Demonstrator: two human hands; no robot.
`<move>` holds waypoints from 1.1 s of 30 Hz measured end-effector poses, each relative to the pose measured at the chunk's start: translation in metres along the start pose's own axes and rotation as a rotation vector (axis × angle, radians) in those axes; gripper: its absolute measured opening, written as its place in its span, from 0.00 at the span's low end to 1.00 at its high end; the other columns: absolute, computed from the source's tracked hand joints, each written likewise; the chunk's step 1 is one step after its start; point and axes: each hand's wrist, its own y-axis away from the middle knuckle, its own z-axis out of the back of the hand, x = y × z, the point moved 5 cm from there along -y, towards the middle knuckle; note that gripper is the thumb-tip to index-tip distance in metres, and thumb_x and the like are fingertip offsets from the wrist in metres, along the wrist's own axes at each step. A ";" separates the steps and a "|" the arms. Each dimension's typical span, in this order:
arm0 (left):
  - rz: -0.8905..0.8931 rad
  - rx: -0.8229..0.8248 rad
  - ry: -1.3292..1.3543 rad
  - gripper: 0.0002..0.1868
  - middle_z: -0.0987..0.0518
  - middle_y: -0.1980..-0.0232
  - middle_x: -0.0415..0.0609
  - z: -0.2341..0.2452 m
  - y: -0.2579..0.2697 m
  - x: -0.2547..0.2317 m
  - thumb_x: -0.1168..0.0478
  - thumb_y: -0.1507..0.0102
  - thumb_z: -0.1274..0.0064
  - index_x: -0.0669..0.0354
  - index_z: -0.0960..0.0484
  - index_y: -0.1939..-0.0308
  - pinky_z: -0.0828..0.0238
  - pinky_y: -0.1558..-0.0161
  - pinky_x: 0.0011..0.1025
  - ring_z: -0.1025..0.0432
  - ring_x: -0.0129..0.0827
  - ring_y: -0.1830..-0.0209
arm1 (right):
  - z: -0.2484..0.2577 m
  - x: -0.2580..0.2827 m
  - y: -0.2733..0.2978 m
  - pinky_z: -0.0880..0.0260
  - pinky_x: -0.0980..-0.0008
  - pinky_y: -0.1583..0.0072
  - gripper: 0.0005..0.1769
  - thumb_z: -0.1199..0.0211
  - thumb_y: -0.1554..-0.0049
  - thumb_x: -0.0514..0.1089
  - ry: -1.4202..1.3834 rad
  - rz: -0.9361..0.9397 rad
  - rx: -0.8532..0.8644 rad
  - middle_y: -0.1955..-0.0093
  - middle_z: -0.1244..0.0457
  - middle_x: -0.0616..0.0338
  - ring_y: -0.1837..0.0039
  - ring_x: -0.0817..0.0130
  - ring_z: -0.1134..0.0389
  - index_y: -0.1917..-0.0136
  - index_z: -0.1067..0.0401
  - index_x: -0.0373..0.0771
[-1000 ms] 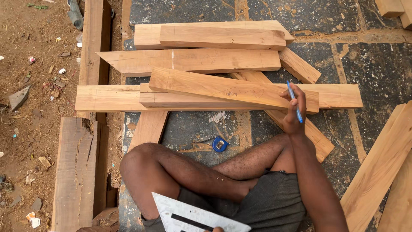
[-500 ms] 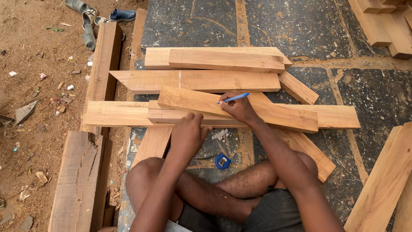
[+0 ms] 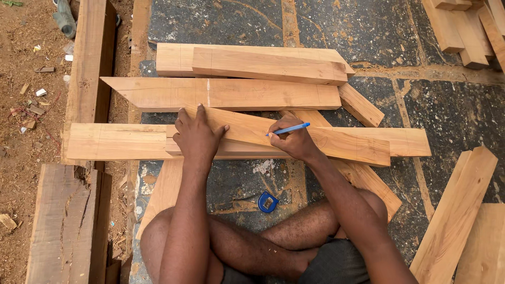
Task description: The person marks lines on several pieces of wood using a blue pen and a speed square while sitting on the floor.
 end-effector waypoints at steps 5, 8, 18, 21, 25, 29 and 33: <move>-0.008 -0.008 0.010 0.49 0.41 0.29 0.69 0.004 0.002 -0.001 0.37 0.48 0.30 0.53 0.29 0.29 0.30 0.49 0.61 0.43 0.62 0.29 | -0.001 -0.011 0.003 0.28 0.72 0.55 0.08 0.32 0.44 0.41 -0.162 -0.192 -0.042 0.55 0.31 0.58 0.55 0.75 0.31 0.53 0.23 0.34; -0.017 0.000 -0.015 0.50 0.41 0.31 0.71 0.005 0.001 -0.003 0.36 0.48 0.30 0.55 0.30 0.29 0.27 0.51 0.60 0.43 0.63 0.31 | -0.004 -0.013 0.002 0.25 0.73 0.53 0.07 0.34 0.43 0.40 -0.145 -0.219 -0.008 0.54 0.31 0.59 0.55 0.75 0.30 0.52 0.22 0.35; -0.001 0.031 0.015 0.50 0.40 0.32 0.67 0.011 0.002 -0.005 0.36 0.48 0.30 0.55 0.30 0.28 0.24 0.52 0.56 0.39 0.59 0.32 | 0.002 -0.020 0.012 0.30 0.72 0.55 0.06 0.34 0.45 0.39 -0.120 -0.236 -0.021 0.55 0.34 0.59 0.55 0.74 0.33 0.55 0.24 0.35; 0.000 0.037 -0.019 0.50 0.42 0.32 0.69 0.010 0.001 -0.006 0.36 0.49 0.30 0.54 0.30 0.30 0.25 0.53 0.57 0.41 0.60 0.32 | 0.006 -0.012 0.018 0.31 0.68 0.51 0.06 0.32 0.46 0.39 -0.090 -0.152 -0.024 0.56 0.33 0.58 0.53 0.70 0.33 0.55 0.23 0.36; 0.004 0.048 -0.010 0.51 0.41 0.32 0.67 0.008 0.000 -0.006 0.35 0.48 0.31 0.55 0.31 0.28 0.24 0.52 0.56 0.42 0.61 0.31 | 0.004 -0.009 0.016 0.32 0.63 0.49 0.05 0.32 0.46 0.39 -0.011 -0.135 -0.003 0.57 0.32 0.57 0.51 0.64 0.34 0.57 0.23 0.36; 0.008 0.042 -0.007 0.51 0.42 0.32 0.68 0.009 -0.001 -0.005 0.35 0.48 0.30 0.55 0.31 0.28 0.24 0.52 0.57 0.42 0.61 0.31 | 0.006 -0.004 0.016 0.31 0.64 0.49 0.04 0.33 0.46 0.39 0.003 -0.117 -0.015 0.56 0.32 0.57 0.50 0.65 0.34 0.57 0.22 0.36; 0.013 0.067 -0.022 0.52 0.42 0.32 0.68 0.007 -0.001 -0.005 0.35 0.48 0.31 0.55 0.32 0.27 0.24 0.52 0.57 0.42 0.62 0.31 | 0.005 -0.007 0.014 0.29 0.69 0.54 0.06 0.34 0.45 0.40 -0.099 -0.210 -0.009 0.55 0.33 0.57 0.52 0.70 0.33 0.56 0.24 0.35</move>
